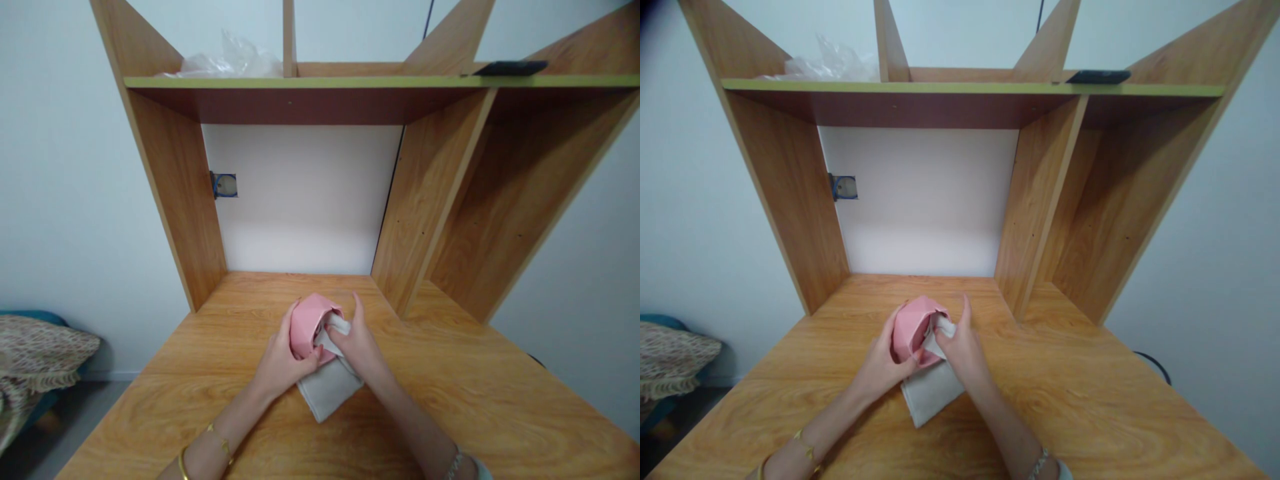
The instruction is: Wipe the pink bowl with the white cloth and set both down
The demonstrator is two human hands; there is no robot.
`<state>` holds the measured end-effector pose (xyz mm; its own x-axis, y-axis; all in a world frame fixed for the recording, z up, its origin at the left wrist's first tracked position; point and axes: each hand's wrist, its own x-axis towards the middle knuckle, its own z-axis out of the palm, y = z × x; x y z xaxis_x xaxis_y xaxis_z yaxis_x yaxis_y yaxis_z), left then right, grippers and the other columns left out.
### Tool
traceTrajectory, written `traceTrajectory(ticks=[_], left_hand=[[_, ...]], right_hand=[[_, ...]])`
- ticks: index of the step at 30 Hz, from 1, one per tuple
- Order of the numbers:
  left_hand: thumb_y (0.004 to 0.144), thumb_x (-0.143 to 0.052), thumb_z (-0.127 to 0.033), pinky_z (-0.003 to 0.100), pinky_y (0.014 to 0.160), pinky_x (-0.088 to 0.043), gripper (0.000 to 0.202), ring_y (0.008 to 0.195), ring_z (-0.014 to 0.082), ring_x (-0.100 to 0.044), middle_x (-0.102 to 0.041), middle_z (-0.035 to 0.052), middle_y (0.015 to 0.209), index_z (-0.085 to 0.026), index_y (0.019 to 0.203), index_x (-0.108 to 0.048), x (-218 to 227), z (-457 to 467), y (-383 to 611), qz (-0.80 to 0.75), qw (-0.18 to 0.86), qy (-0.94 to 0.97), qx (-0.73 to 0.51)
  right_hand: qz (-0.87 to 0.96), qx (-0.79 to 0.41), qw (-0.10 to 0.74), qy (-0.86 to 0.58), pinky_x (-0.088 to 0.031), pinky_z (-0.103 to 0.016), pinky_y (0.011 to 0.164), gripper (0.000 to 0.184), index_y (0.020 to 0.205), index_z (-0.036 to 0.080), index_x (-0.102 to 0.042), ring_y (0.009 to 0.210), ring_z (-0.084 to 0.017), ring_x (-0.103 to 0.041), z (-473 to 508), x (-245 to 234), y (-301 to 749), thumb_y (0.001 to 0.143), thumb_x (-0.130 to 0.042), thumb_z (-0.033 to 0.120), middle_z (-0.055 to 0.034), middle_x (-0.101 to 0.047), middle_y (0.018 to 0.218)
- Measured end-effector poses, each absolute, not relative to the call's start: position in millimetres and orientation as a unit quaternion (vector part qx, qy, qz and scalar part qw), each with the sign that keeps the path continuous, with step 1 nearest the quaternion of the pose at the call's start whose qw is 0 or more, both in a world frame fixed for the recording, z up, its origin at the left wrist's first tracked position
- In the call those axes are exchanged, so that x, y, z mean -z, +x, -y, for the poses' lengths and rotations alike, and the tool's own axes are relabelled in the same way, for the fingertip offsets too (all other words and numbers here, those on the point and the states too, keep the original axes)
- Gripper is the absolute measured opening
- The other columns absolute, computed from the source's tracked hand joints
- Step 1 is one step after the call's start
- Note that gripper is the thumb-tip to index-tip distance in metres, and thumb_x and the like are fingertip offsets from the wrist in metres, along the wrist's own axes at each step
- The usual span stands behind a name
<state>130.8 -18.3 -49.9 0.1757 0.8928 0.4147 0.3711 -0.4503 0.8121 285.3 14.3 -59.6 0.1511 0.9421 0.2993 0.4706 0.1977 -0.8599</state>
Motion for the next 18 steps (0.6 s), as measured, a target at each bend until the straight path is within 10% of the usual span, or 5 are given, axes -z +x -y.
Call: traceTrajectory(ticks=[9,18], left_hand=[[0.061,-0.058,-0.025,0.032,0.072,-0.045,0.081,0.073,0.0202,-0.059,-0.062,0.0041,0.093,-0.020,0.133,-0.021,42,19,122,-0.479,0.219,0.767,-0.367],[0.071,-0.056,-0.038,0.033,0.077,-0.043,0.076,0.082,0.0200,-0.057,-0.060,0.0060,0.095,-0.018,0.134,-0.018,44,16,117,-0.463,0.264,0.743,-0.404]], right_hand=[[0.701,-0.086,0.392,-0.589,-0.043,-0.030,0.065,0.075,0.135,0.021,-0.015,0.081,-0.023,-0.059,-1,43,291,0.070,-0.051,0.026,-0.0093,-0.061,0.095],[0.681,-0.187,0.414,-0.574,-0.043,-0.028,0.058,0.070,0.135,0.016,-0.018,0.063,-0.019,-0.058,-6,55,291,0.070,-0.044,0.016,-0.0035,-0.063,0.072]])
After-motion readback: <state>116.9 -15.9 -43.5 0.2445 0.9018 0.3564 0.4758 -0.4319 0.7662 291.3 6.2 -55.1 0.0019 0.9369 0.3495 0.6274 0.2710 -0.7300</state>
